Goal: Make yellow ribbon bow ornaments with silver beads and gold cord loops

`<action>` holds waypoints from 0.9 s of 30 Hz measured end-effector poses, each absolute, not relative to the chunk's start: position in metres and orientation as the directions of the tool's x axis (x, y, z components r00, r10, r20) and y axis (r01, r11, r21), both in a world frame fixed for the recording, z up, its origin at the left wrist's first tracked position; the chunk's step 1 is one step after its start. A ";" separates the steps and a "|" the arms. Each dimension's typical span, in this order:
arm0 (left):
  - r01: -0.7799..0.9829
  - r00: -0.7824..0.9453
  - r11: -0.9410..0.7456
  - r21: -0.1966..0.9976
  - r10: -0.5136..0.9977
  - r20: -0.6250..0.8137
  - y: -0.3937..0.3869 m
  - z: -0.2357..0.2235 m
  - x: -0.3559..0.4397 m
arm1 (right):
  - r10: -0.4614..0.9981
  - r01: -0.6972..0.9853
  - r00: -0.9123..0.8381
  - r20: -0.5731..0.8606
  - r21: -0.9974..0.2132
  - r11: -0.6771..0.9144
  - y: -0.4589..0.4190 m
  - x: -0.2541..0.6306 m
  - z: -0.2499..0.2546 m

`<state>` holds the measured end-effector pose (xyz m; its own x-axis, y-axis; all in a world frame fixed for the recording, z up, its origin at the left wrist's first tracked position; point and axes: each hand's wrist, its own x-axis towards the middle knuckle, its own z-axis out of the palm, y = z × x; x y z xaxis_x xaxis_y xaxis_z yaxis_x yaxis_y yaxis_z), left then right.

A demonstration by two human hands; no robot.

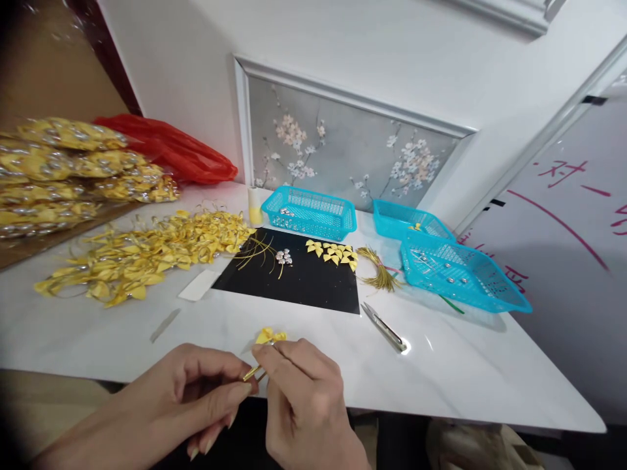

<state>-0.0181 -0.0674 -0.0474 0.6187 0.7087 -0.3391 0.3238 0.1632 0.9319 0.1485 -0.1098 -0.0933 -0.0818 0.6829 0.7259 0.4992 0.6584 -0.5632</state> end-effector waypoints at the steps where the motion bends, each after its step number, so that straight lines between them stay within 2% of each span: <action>1: 0.349 0.613 0.138 0.927 0.714 -0.338 -0.067 -0.047 -0.018 | 0.676 0.497 -0.075 0.733 -0.561 0.663 -0.110 0.148 -0.094; 6: 0.434 0.574 0.077 0.898 0.744 -0.342 -0.067 -0.044 -0.017 | 0.672 0.481 -0.048 0.739 -0.573 0.664 -0.111 0.146 -0.094; 15: 0.419 0.614 0.156 0.895 0.677 -0.406 -0.063 -0.046 -0.019 | 0.671 0.502 -0.091 0.736 -0.548 0.669 -0.110 0.148 -0.098; 22: 0.352 0.596 0.240 0.905 0.688 -0.415 -0.065 -0.049 -0.019 | 0.652 0.503 -0.096 0.752 -0.528 0.684 -0.111 0.147 -0.100; 27: 0.329 0.575 0.272 0.904 0.702 -0.420 -0.065 -0.048 -0.016 | 0.659 0.467 -0.069 0.749 -0.559 0.685 -0.112 0.145 -0.098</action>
<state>-0.0164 -0.0651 -0.0484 0.5747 0.7022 -0.4203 0.3293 0.2717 0.9043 0.1449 -0.1117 -0.0984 -0.0689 0.6586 0.7494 0.4672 0.6850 -0.5590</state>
